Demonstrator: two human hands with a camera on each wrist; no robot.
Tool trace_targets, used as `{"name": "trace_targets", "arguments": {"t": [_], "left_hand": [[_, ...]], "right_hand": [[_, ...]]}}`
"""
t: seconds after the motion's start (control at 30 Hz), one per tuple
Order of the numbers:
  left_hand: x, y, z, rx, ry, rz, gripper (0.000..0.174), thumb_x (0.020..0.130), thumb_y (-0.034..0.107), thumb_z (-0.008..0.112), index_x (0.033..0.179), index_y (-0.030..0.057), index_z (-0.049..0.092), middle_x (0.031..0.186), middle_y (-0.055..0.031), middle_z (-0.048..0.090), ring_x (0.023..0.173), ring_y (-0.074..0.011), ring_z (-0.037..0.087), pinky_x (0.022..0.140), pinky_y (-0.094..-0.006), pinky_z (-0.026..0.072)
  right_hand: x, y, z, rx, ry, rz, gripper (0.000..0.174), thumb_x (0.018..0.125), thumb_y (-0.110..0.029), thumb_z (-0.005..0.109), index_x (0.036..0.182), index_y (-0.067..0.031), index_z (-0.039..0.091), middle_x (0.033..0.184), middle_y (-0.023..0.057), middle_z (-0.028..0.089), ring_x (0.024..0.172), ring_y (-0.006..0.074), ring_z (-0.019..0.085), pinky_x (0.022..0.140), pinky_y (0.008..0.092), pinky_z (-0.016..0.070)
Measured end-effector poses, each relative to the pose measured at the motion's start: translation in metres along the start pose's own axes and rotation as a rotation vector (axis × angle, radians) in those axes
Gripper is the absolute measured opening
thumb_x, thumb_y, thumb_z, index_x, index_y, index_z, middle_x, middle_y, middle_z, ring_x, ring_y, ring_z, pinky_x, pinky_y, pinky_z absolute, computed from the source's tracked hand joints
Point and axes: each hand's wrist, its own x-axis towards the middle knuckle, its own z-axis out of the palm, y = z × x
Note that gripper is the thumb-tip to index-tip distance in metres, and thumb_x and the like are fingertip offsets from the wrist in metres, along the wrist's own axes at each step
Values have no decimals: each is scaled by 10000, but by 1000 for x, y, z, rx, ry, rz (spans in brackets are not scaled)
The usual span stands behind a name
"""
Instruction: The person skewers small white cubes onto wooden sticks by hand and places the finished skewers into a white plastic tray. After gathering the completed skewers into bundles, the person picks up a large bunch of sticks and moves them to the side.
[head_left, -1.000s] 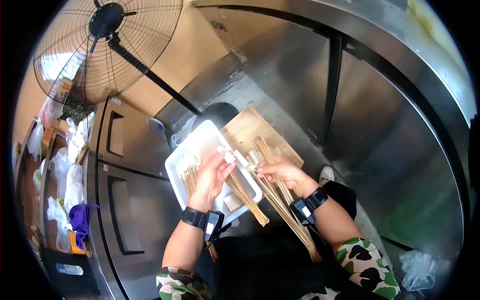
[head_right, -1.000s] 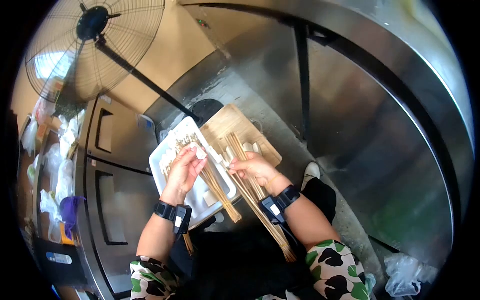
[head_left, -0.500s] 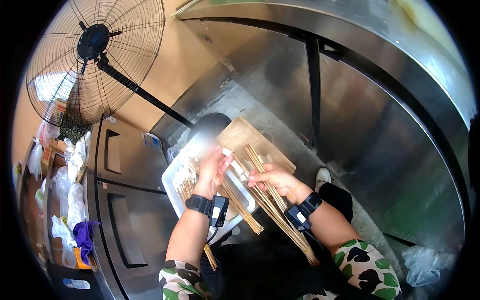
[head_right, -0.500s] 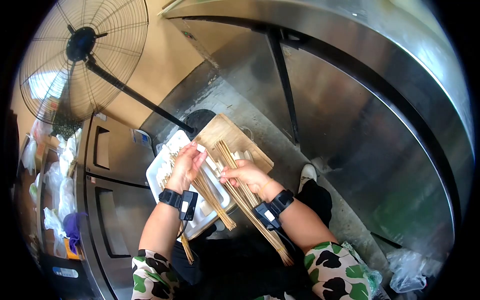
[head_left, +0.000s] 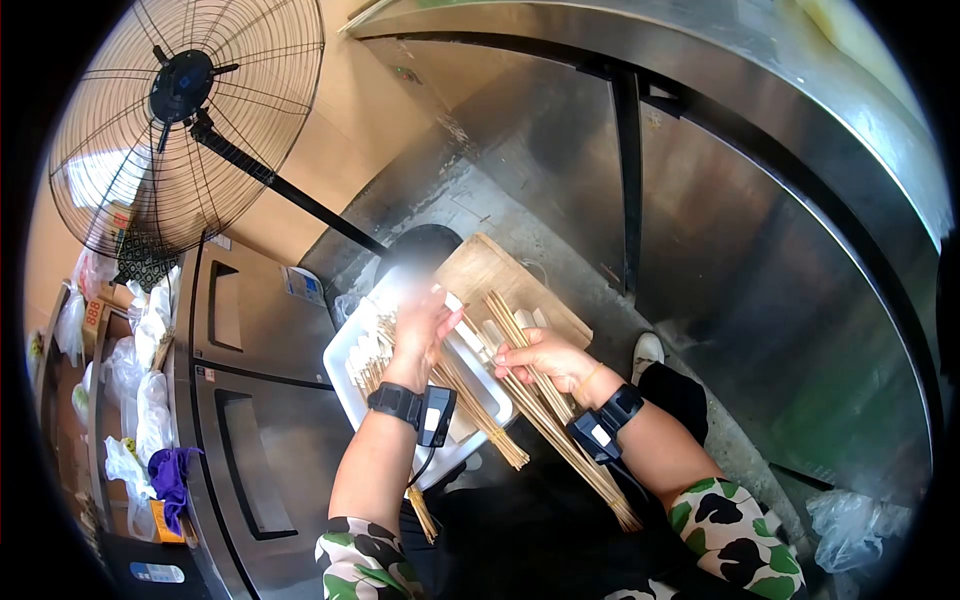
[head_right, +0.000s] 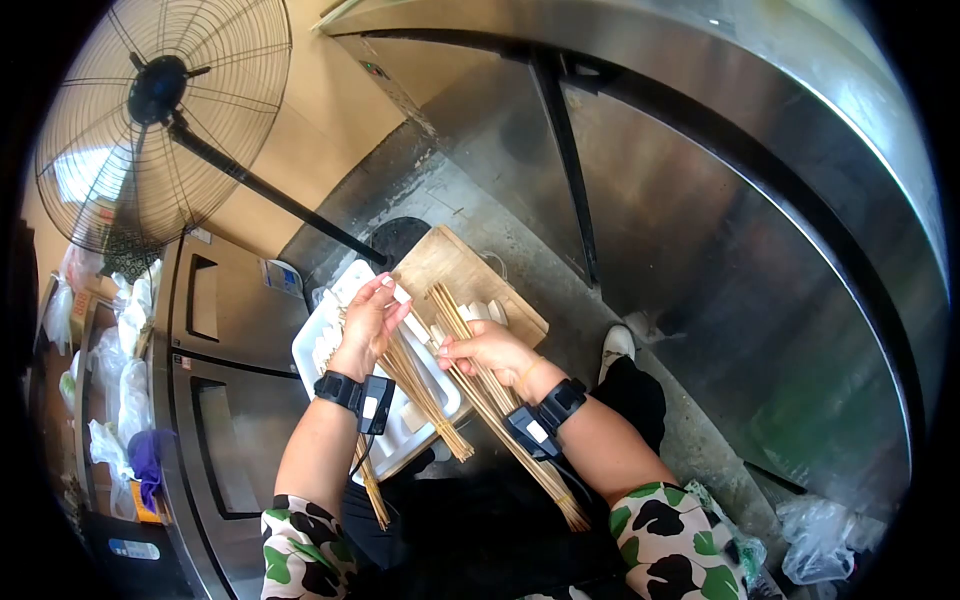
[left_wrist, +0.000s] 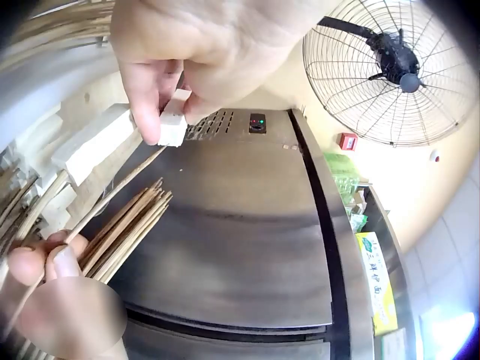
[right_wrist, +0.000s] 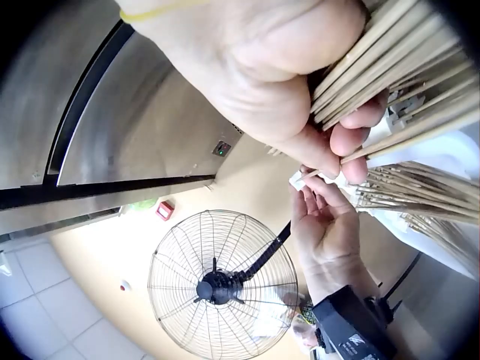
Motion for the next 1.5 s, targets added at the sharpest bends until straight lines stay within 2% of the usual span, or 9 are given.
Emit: {"name": "trace_targets", "arguments": {"t": [0.43,0.53,0.9,1.07,1.17,1.23,1.37,1.43,1.5], "left_hand": [[-14,-9,13,284,-90,183,273,874,103,565,1136,34,534,886,-39,593,718,-99,571,636,-224,525],[-18,-12,17,273,-119,168,301,867,88,571,1145,-15,522,895,-91,581,748,-138,574,615,-236,531],[-35,-26,22,294,-157,148,318,863,97,583,1152,-19,516,867,-85,592,720,-128,581,625,-224,530],[-27,-26,11,330,-221,106,386,872,108,574,1227,14,458,891,-57,587,720,-127,592,651,-239,539],[-50,6,4,547,-96,306,408,887,86,528,1271,31,402,913,-62,565,713,-141,599,648,-249,531],[-56,7,-30,335,-117,413,315,894,100,505,1195,23,453,919,-69,563,689,-134,592,619,-234,514],[-62,-26,-91,580,100,68,238,867,66,487,1103,32,494,901,-71,553,672,-125,563,581,-232,492],[-65,-57,-114,715,8,-169,271,843,73,507,1108,19,496,915,-71,558,718,-144,575,574,-249,495],[-62,-91,-126,1155,-48,13,304,817,105,537,1099,-7,523,881,-91,591,696,-165,601,564,-261,501]], "right_hand": [[1,2,-2,40,69,-11,100,820,-57,601,866,-4,530,729,115,623,502,67,501,438,166,387],[-1,-1,-1,47,93,-18,97,818,-53,600,867,-4,532,720,114,623,500,66,503,434,165,386],[3,6,-6,20,93,-47,93,832,-64,580,893,-7,539,739,126,627,506,55,494,447,159,392],[4,4,-5,-89,156,-25,68,823,-26,580,867,-16,529,722,79,614,533,51,512,456,158,406],[6,6,-9,-214,214,-58,88,815,-21,578,888,-15,527,752,30,584,559,47,513,469,164,420],[2,1,-6,-239,255,-54,130,815,-29,585,931,-11,529,781,21,569,570,56,519,485,181,438],[-2,-5,1,-245,288,-35,197,842,-100,573,999,9,526,790,24,555,604,79,538,522,207,460],[-1,-3,2,-238,268,-42,186,857,-127,563,985,5,536,797,26,565,623,82,542,546,210,461],[-2,-2,2,-243,264,-55,169,858,-130,567,965,-1,545,776,20,564,622,80,539,545,208,454]]}}
